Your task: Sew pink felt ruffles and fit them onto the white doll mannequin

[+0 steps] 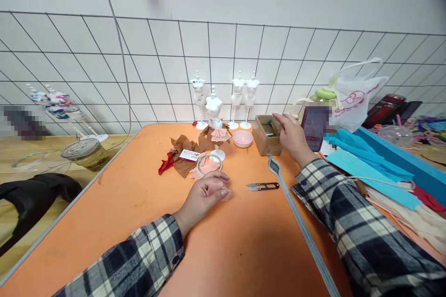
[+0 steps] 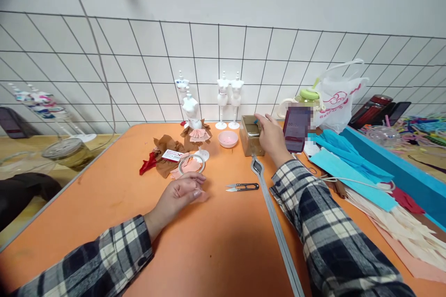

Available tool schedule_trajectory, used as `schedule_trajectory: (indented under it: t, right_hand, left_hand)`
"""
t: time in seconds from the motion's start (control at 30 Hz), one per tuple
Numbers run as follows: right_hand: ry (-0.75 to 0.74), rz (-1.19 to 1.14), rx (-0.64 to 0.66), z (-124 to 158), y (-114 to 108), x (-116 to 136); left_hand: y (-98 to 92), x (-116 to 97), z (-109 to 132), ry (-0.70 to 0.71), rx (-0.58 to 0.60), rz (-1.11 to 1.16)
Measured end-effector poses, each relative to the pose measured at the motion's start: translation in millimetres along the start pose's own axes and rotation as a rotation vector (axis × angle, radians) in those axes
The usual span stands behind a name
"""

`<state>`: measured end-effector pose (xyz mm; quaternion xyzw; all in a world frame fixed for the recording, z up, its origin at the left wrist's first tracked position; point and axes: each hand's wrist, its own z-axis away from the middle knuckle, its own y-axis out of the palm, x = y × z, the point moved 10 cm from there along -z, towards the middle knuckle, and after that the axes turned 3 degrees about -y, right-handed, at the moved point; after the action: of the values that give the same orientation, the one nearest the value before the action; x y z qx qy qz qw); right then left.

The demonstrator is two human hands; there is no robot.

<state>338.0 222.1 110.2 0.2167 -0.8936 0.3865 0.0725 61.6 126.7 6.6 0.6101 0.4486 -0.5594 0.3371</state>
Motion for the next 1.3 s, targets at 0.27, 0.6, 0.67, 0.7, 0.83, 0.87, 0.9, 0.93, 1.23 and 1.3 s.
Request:
schedule_trajectory:
  t: [0.27, 0.6, 0.67, 0.7, 0.83, 0.87, 0.9, 0.93, 1.23, 1.3]
  right_hand:
    - [0.018, -0.161, -0.167, 70.2, -20.7, 33.5]
    - [0.735, -1.483, 0.847, 171.7, 77.5, 135.6]
    - [0.822, -1.539, 0.842, 179.0, 78.1, 140.7]
    - [0.849, -1.54, 0.829, 180.8, 78.8, 139.7]
    - [0.82, -1.39, 0.766, 177.9, 82.3, 124.4]
    - [0.793, -1.345, 0.753, 175.5, 82.5, 120.5]
    - [0.764, -1.309, 0.745, 172.7, 82.3, 117.3]
    - [0.733, -1.28, 0.749, 170.1, 81.8, 114.7]
    - [0.239, -0.377, 0.716, 133.4, 41.4, 58.8]
    - [0.152, -0.246, 0.747, 133.7, 38.3, 58.8]
  left_hand:
    - [34.9, -22.1, 17.6, 0.26, 0.248, -0.417]
    - [59.7, -42.9, 35.9, 0.452, 0.334, -0.832]
    - [65.0, -41.9, 38.7, 0.452, 0.367, -0.849]
    - [66.9, -41.2, 39.8, 0.45, 0.379, -0.86]
    - [70.1, -37.1, 42.2, 0.426, 0.4, -0.888]
    - [70.7, -36.3, 42.7, 0.421, 0.408, -0.887]
    - [71.2, -35.9, 43.2, 0.419, 0.414, -0.884]
    - [71.5, -35.7, 43.6, 0.42, 0.419, -0.878]
    - [66.8, -29.0, 36.3, 0.375, 0.41, -0.838]
    - [69.3, -29.7, 35.7, 0.386, 0.43, -0.838]
